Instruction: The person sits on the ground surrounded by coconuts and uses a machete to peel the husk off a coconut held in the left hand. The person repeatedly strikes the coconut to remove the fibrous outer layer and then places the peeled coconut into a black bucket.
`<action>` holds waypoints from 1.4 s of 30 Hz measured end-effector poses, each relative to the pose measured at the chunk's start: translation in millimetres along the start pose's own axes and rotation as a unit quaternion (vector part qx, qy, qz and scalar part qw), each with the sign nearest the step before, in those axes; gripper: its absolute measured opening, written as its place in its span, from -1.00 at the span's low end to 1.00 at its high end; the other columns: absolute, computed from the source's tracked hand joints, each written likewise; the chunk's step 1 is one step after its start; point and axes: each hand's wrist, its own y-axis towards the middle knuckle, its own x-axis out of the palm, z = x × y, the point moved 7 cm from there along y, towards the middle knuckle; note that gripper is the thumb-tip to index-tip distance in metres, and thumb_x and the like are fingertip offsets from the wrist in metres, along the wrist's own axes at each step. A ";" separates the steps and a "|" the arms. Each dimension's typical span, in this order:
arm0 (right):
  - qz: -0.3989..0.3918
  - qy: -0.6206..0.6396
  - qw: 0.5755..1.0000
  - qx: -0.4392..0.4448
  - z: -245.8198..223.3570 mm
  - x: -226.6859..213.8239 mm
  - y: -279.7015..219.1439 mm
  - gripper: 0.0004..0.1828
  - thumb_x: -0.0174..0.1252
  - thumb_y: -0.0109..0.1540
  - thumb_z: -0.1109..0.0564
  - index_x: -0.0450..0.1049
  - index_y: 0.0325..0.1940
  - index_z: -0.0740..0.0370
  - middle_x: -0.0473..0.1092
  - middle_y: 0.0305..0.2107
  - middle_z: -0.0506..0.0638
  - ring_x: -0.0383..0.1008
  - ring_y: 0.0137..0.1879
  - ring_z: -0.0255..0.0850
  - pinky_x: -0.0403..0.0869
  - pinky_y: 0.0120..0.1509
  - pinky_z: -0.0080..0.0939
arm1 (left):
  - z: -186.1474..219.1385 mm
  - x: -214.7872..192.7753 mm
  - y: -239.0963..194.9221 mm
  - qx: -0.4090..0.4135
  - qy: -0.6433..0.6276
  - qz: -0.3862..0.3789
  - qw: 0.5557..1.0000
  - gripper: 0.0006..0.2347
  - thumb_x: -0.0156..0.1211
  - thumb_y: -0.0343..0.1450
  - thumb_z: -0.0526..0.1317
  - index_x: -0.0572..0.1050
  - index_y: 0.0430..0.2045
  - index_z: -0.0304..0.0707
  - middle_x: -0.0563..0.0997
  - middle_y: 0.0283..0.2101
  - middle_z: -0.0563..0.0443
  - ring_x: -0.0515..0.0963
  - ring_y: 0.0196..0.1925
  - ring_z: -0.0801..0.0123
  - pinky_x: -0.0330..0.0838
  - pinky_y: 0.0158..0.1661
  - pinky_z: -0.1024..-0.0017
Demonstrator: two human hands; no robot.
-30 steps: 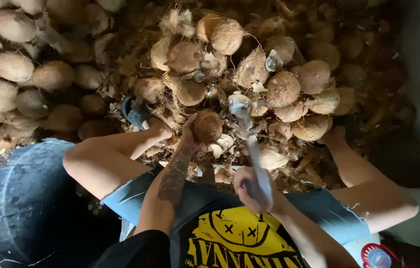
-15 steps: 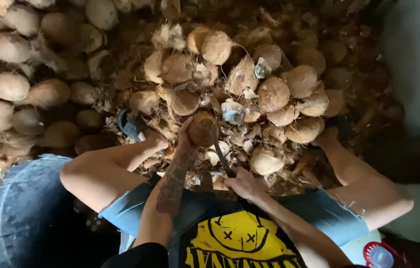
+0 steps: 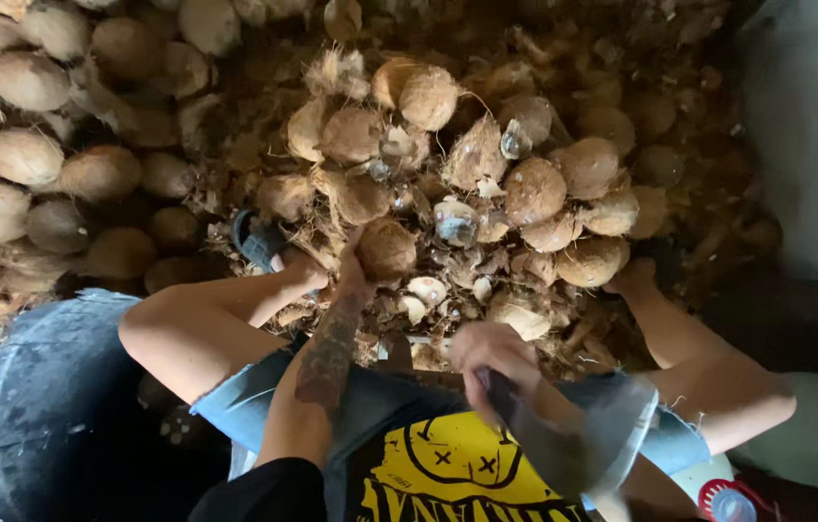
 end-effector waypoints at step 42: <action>-0.123 -0.095 0.722 0.674 111.0 -0.8 -152.4 -0.43 0.13 0.31 0.01 0.25 -0.78 0.17 0.16 -0.85 0.03 0.06 -0.73 -0.07 0.27 -0.36 0.17 | -26.7 17.2 -11.4 -0.064 -0.154 -0.058 0.984 -0.38 0.52 0.18 0.22 0.63 0.03 -0.14 0.68 0.06 -0.27 0.69 0.09 -0.12 0.53 0.16 -0.15</action>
